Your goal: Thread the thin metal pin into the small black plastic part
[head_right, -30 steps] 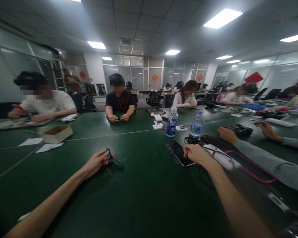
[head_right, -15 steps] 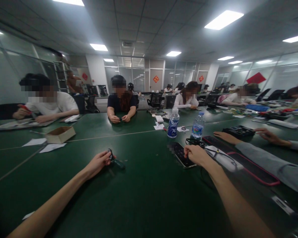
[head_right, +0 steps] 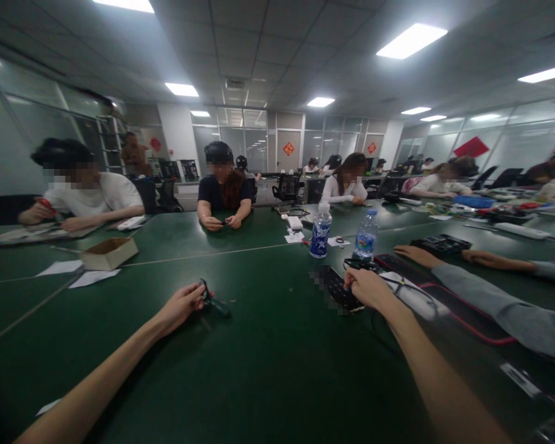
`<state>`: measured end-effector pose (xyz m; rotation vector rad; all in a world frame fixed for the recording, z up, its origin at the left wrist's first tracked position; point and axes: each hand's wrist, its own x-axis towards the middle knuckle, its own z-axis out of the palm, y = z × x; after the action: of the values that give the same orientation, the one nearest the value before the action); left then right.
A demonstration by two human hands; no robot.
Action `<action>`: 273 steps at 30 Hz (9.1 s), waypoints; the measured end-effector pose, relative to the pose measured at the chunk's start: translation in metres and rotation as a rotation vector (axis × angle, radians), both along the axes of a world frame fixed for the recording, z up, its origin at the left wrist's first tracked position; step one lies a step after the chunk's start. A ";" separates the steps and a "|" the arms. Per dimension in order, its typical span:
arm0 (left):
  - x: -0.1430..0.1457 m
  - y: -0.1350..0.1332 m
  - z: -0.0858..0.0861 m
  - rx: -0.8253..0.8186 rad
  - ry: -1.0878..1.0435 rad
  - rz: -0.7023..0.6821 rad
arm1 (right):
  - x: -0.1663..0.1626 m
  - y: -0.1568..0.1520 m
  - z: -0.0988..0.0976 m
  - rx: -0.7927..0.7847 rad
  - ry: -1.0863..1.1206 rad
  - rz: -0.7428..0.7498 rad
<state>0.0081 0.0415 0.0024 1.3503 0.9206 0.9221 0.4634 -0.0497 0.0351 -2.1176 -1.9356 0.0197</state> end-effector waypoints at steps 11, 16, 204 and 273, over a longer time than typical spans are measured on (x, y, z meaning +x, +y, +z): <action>0.000 -0.001 0.001 -0.016 -0.005 0.015 | 0.003 -0.002 0.001 0.141 -0.023 -0.045; 0.003 -0.004 0.005 -0.027 -0.023 0.033 | 0.001 -0.002 0.000 0.151 -0.036 -0.011; 0.001 0.001 0.002 -0.025 -0.004 0.050 | -0.017 -0.007 0.003 0.028 0.137 0.175; -0.002 0.002 -0.007 -0.002 -0.072 -0.002 | -0.009 -0.008 0.004 -0.067 0.058 0.129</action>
<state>0.0064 0.0431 -0.0047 1.3075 0.8647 0.9624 0.4542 -0.0579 0.0389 -2.0059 -2.0605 0.1720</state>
